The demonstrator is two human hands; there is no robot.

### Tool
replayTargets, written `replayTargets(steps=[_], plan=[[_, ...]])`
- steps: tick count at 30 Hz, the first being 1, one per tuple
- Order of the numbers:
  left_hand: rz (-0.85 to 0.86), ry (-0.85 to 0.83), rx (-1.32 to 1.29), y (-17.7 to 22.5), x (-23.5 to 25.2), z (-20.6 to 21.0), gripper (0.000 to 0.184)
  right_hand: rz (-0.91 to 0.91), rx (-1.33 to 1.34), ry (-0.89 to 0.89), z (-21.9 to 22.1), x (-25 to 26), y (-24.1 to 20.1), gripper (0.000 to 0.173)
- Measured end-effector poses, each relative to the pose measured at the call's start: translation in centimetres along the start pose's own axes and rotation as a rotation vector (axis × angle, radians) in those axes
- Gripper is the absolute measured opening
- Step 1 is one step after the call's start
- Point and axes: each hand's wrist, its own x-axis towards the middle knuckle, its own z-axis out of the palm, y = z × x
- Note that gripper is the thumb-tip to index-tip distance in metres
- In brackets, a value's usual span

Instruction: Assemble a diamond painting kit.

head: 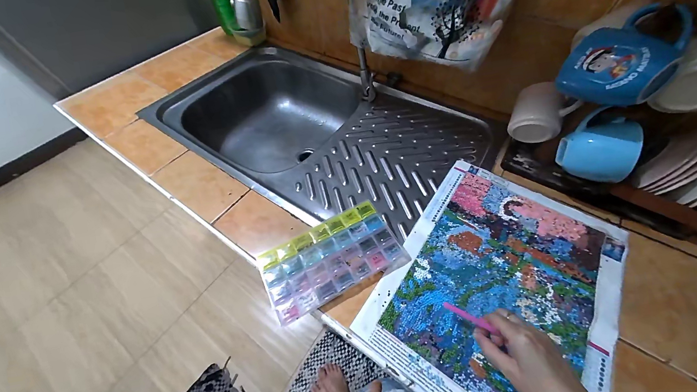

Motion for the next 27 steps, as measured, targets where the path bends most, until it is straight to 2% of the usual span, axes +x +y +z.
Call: replayTargets(steps=[6, 12, 15, 18, 27], plan=[[-0.033, -0.032, -0.007, 0.5, 0.0, -0.3, 0.045, -0.141, 0.148, -0.075, 1.5, 2.4, -5.2, 0.019], [-0.065, -0.035, -0.026, 0.3, -0.5, -0.4, 0.045, -0.088, -0.016, -0.535, 1.6, 6.8, -10.5, 0.032], [-0.068, -0.023, -0.037, 0.0, -0.7, -0.4, 0.045, -0.105, -0.116, -0.661, 1.9, 7.9, -11.8, 0.034], [-0.059, -0.016, -0.045, -0.3, -0.8, -0.4, 0.044, -0.098, -0.160, -0.719, 2.2, 8.7, -12.3, 0.034], [-0.037, -0.014, -0.046, -0.4, -0.7, -0.4, 0.045, -0.038, -0.145, -0.680, 2.0, 9.5, -12.3, 0.032]])
